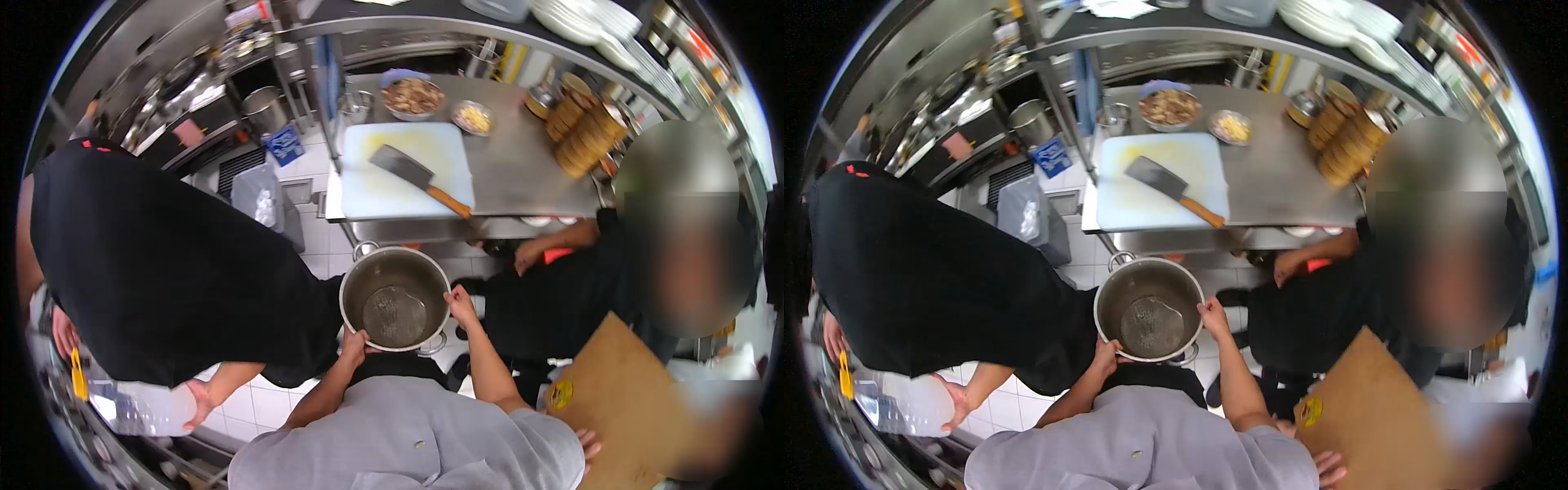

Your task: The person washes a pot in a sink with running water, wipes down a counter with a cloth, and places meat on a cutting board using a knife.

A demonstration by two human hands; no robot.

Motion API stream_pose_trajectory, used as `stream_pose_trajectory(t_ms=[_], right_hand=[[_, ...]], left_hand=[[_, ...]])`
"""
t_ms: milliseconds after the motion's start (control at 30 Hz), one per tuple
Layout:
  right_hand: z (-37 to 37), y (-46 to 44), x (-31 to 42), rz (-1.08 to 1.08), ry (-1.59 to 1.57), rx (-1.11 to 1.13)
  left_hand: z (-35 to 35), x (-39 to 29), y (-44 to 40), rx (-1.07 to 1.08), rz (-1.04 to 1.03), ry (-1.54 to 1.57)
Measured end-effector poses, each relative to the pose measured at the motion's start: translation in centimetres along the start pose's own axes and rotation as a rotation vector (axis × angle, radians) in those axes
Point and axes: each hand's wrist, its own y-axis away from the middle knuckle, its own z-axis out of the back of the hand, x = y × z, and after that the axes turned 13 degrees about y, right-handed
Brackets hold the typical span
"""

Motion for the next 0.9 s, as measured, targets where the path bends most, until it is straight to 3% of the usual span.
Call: stream_pose_trajectory(t_ms=[100, 167, 233, 300, 433, 733, 900], right_hand=[[-1.6, -1.1, 0.4, -0.017, 0.044, 0.109], [-2.3, 0.6, 4.3, -0.291, -0.12, 0.173], [-3.7, -0.2, 4.5, -0.238, -0.048, 0.235], [-4.5, -0.5, 5.6, -0.357, -0.103, 0.737], [-7.3, -1.9, 8.5, -0.314, -0.089, 0.977], [-15.6, 1.7, 26.4, -0.12, -0.123, 0.965], [-21.4, -1.7, 34.6, -0.004, -0.094, 0.974]], left_hand=[[0.7, -0.5, 0.7, -0.062, -0.062, 0.052], [1.1, -1.2, 1.4, -0.105, -0.083, 0.079], [1.9, -1.9, 1.9, -0.124, -0.125, 0.122], [2.6, -2.9, 3.0, -0.173, -0.167, 0.158], [5.1, -6.2, 5.4, -0.206, -0.248, 0.164], [9.3, -21.2, 10.9, -0.338, -0.444, 0.194], [13.0, -30.7, 6.7, -0.348, -0.504, 0.149]])
